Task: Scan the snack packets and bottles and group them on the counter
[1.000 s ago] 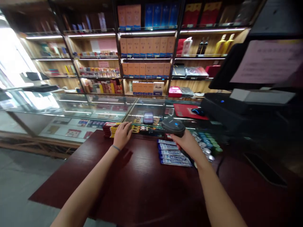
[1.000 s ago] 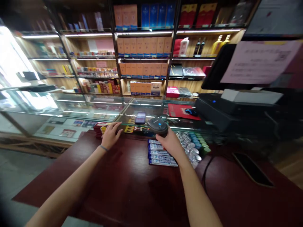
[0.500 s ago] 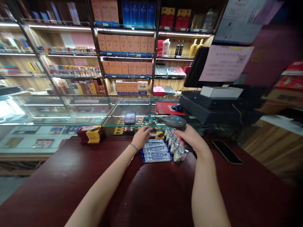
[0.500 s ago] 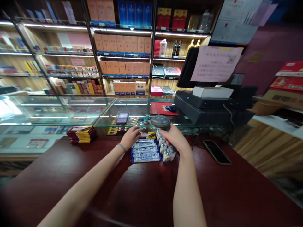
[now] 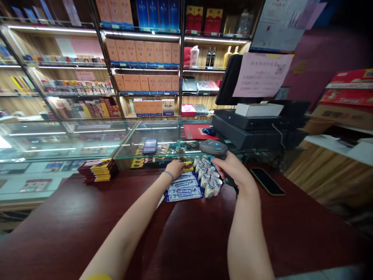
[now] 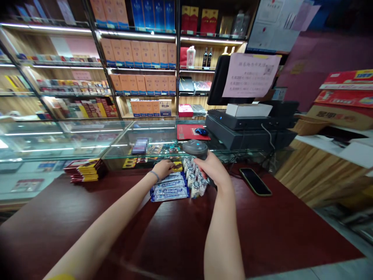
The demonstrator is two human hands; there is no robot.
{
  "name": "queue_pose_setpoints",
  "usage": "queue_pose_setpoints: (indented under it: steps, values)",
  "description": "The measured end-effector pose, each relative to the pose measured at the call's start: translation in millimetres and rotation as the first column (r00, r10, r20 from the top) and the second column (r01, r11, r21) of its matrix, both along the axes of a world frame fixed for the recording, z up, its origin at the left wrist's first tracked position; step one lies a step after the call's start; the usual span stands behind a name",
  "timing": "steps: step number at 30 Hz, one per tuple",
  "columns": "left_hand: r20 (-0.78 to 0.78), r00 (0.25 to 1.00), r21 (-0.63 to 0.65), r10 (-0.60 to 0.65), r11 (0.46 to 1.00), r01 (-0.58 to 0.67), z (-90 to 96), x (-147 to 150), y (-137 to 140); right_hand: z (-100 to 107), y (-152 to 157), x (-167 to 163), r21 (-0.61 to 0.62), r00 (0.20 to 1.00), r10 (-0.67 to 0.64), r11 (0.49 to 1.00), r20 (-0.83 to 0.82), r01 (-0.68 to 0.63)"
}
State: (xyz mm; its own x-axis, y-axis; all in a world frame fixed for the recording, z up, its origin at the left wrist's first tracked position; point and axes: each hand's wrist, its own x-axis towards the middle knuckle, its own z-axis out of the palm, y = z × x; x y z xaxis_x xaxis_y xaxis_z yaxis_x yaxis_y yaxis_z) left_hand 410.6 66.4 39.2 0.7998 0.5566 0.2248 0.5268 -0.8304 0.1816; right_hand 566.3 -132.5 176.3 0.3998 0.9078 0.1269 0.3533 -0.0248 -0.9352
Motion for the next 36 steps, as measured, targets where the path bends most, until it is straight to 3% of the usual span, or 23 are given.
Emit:
queue_pose_setpoints:
  steps: [7, 11, 13, 16, 20, 22, 24, 27, 30, 32, 36]
  values:
    - [-0.075, 0.996, 0.010, 0.043, 0.999, -0.042, 12.9, 8, -8, 2, 2, -4, -0.007, 1.000, -0.014, 1.000, -0.021, 0.014]
    - [-0.062, 0.997, 0.057, 0.046, 0.997, -0.042, 22.4, -7, -10, 1, 2, -4, 0.025, 0.999, 0.005, 1.000, -0.032, -0.004]
    - [0.023, 0.999, 0.099, 0.040, 0.994, -0.042, 26.8, -24, -11, 1, 2, -5, 0.034, 0.999, 0.011, 0.999, -0.045, -0.010]
    - [0.291, 0.957, 0.144, -0.005, 0.989, -0.039, 29.6, -60, -13, 1, 4, -9, 0.040, 0.998, 0.016, 0.999, -0.056, -0.014]
    - [0.649, 0.761, 0.055, -0.019, 0.998, -0.022, 19.7, -116, -16, 1, 11, -20, 0.056, 0.999, 0.023, 0.998, -0.036, -0.021]
    - [0.775, 0.627, -0.058, 0.073, 0.997, -0.044, 8.1, -142, -16, 0, 15, -27, 0.063, 0.999, 0.031, 0.998, -0.011, -0.030]
    - [0.836, 0.494, -0.257, 0.238, 0.966, -0.030, -5.7, -163, -17, -1, 20, -37, 0.069, 0.999, 0.054, 0.996, 0.004, -0.054]
    - [0.835, 0.234, -0.534, 0.498, 0.836, 0.125, -24.6, -186, -19, -3, 28, -54, 0.079, 0.993, 0.113, 0.990, 0.023, -0.115]
    - [0.734, -0.033, -0.630, 0.679, 0.697, 0.343, -35.7, -197, -21, -7, 37, -77, 0.067, 0.990, 0.134, 0.988, 0.054, -0.137]
    - [0.659, -0.133, -0.630, 0.740, 0.640, 0.440, -39.2, -201, -21, -13, 45, -94, 0.065, 0.989, 0.139, 0.988, 0.054, -0.143]
    - [0.564, -0.244, -0.615, 0.789, 0.599, 0.513, -43.7, -206, -16, -32, 61, -132, 0.031, 0.985, 0.158, 0.987, 0.067, -0.160]
